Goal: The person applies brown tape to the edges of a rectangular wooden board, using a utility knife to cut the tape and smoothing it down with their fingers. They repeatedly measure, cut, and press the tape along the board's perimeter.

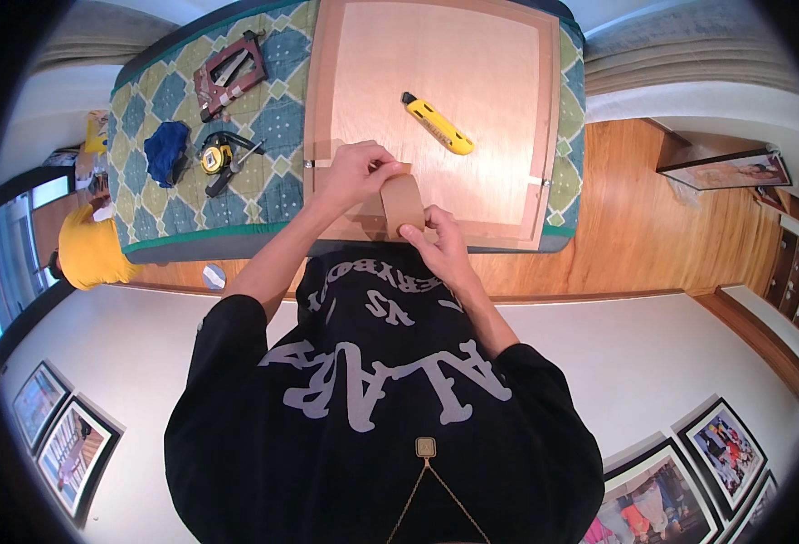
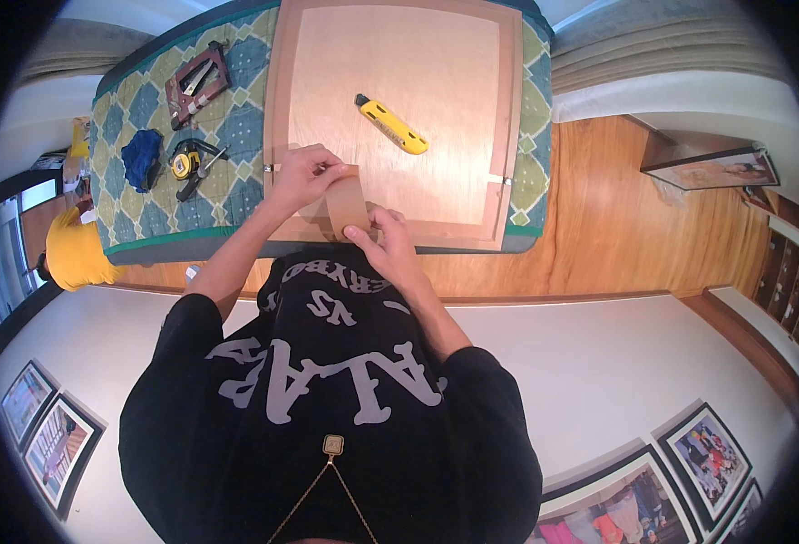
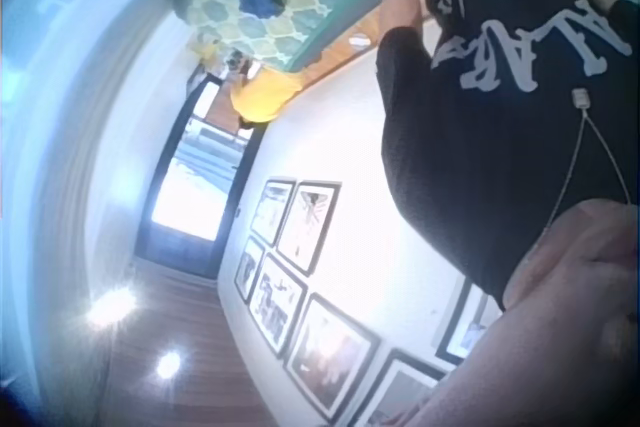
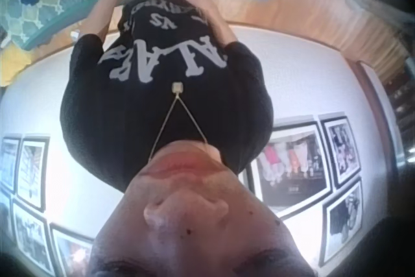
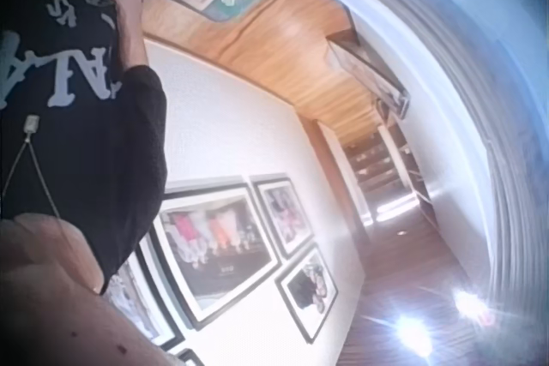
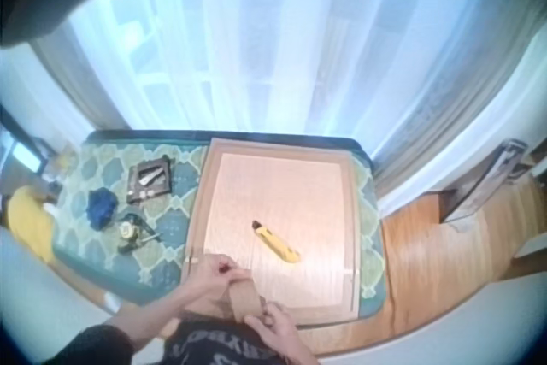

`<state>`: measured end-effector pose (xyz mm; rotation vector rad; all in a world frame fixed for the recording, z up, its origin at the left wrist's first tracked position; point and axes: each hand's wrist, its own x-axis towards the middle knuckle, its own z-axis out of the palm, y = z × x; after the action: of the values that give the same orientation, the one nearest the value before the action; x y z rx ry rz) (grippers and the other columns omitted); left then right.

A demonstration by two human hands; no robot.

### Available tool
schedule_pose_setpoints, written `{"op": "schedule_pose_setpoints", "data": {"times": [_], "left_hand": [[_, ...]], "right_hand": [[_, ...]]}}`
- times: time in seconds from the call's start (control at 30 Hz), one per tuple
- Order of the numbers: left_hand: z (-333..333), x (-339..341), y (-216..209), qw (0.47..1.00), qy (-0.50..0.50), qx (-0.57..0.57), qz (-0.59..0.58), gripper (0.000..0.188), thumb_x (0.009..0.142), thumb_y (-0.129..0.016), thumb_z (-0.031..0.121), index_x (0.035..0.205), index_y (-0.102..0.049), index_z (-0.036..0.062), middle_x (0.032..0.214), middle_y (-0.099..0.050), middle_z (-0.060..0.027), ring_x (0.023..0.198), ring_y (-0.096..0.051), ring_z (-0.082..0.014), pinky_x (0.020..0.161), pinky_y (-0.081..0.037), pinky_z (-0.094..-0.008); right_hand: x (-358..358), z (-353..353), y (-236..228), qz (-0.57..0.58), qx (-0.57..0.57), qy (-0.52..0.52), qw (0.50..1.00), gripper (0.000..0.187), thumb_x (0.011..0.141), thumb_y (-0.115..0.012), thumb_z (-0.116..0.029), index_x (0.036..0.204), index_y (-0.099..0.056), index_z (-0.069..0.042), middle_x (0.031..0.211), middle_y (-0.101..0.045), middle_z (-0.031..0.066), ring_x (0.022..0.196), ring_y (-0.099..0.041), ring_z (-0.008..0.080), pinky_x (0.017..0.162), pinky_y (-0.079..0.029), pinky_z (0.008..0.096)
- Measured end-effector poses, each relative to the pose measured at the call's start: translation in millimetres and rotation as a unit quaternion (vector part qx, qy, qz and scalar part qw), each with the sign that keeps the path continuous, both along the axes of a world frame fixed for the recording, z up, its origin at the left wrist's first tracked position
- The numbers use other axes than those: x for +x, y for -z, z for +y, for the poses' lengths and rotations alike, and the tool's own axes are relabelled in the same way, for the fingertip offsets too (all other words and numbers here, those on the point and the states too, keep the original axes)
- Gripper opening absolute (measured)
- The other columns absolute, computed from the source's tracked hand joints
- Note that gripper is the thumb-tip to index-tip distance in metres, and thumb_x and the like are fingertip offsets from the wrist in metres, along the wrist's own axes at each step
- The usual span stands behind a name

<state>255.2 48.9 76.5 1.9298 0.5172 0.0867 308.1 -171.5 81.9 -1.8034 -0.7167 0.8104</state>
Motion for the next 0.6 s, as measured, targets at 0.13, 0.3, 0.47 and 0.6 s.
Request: {"op": "schedule_pose_setpoints", "data": {"times": [0.13, 0.3, 0.47, 0.6], "left_hand": [[7.5, 12.4, 15.7, 0.981, -0.020, 0.123, -0.147, 0.006, 0.084, -0.073, 0.007, 0.084, -0.072, 0.0012, 0.076, -0.067, -0.0098, 0.065, -0.065, -0.0193, 0.060, -0.053, -0.0297], [34.0, 38.2, 35.9, 0.944, -0.040, 0.231, -0.231, 0.009, 0.079, -0.076, 0.012, 0.081, -0.069, 0.0068, 0.073, -0.064, -0.0078, 0.068, -0.064, -0.0225, 0.056, -0.051, -0.0322], [40.9, 43.2, 57.6, 0.915, -0.013, 0.368, -0.163, 0.016, 0.078, -0.078, 0.022, 0.085, -0.070, 0.0098, 0.104, -0.064, -0.0048, 0.107, -0.057, -0.0272, 0.086, -0.048, -0.0378], [32.4, 35.3, 73.2, 0.925, -0.066, 0.351, -0.132, 0.023, 0.076, -0.079, 0.030, 0.090, -0.071, 0.0135, 0.124, -0.056, -0.0071, 0.120, -0.048, -0.0310, 0.101, -0.040, -0.0463]], "right_hand": [[0.4, 17.8, 0.2, 0.074, -0.008, 0.069, 0.995, 0.033, 0.092, -0.072, -0.026, 0.079, -0.058, 0.001, 0.063, -0.055, 0.0018, 0.061, -0.047, 0.0097, 0.058, -0.042, 0.0288], [14.8, 37.1, 6.4, 0.059, -0.160, 0.096, 0.981, 0.042, 0.089, -0.074, -0.034, 0.075, -0.059, 0.003, 0.054, -0.052, 0.0081, 0.049, -0.044, 0.0127, 0.047, -0.038, 0.0311], [19.6, 54.9, -0.9, 0.195, -0.159, 0.100, 0.963, 0.041, 0.090, -0.074, -0.035, 0.077, -0.062, 0.002, 0.063, -0.054, -0.0006, 0.057, -0.045, 0.0063, 0.051, -0.038, 0.0246], [30.5, 56.6, 1.6, 0.159, -0.172, 0.077, 0.969, 0.043, 0.088, -0.074, -0.039, 0.083, -0.068, 0.003, 0.072, -0.067, 0.0104, 0.066, -0.063, 0.0159, 0.060, -0.049, 0.0307]]}}
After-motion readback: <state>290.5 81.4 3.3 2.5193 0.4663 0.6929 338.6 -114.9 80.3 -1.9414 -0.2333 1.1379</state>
